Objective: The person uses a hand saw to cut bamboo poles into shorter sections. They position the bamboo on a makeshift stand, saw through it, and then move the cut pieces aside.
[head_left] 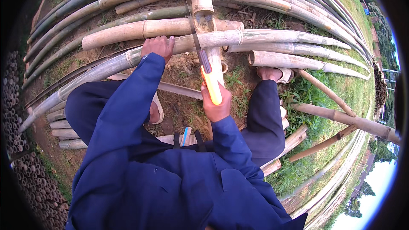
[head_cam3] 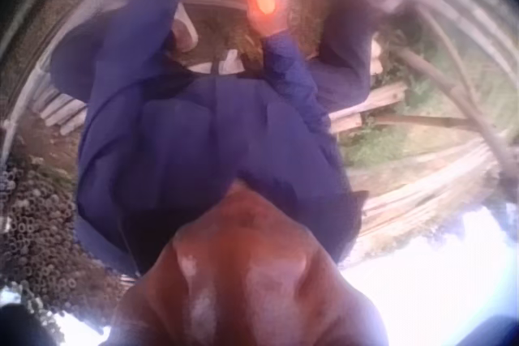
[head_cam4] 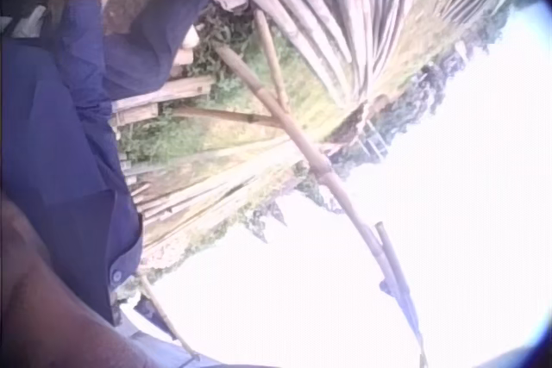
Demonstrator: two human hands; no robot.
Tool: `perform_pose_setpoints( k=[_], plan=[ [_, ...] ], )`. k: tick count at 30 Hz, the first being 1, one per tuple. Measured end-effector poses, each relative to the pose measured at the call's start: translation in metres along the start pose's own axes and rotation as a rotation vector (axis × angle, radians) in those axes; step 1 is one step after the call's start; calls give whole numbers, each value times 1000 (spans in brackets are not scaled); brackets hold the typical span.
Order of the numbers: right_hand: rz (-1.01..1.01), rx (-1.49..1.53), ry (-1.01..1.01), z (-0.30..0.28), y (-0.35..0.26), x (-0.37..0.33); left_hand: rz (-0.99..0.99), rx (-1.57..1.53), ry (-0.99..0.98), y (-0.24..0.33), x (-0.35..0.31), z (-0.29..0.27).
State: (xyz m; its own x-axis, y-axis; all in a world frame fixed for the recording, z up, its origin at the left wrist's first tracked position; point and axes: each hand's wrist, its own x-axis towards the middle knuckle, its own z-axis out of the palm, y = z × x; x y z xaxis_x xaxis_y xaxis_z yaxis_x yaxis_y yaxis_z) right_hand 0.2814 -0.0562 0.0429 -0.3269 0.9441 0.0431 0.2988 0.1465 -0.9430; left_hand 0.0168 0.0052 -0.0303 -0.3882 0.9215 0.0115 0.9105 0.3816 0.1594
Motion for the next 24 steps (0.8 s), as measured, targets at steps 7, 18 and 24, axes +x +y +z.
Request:
perform_pose_setpoints(
  k=[7,18,24],
  plan=[
    [97,-87,-47,-28,-27,-77,27,50,19,-16,-5,9],
    [21,14,-24,10,-7,15,30,-1,109,-9,-2,7],
    [13,-39,0,18,7,18,-3,42,-5,-8,6,19]
  ],
)
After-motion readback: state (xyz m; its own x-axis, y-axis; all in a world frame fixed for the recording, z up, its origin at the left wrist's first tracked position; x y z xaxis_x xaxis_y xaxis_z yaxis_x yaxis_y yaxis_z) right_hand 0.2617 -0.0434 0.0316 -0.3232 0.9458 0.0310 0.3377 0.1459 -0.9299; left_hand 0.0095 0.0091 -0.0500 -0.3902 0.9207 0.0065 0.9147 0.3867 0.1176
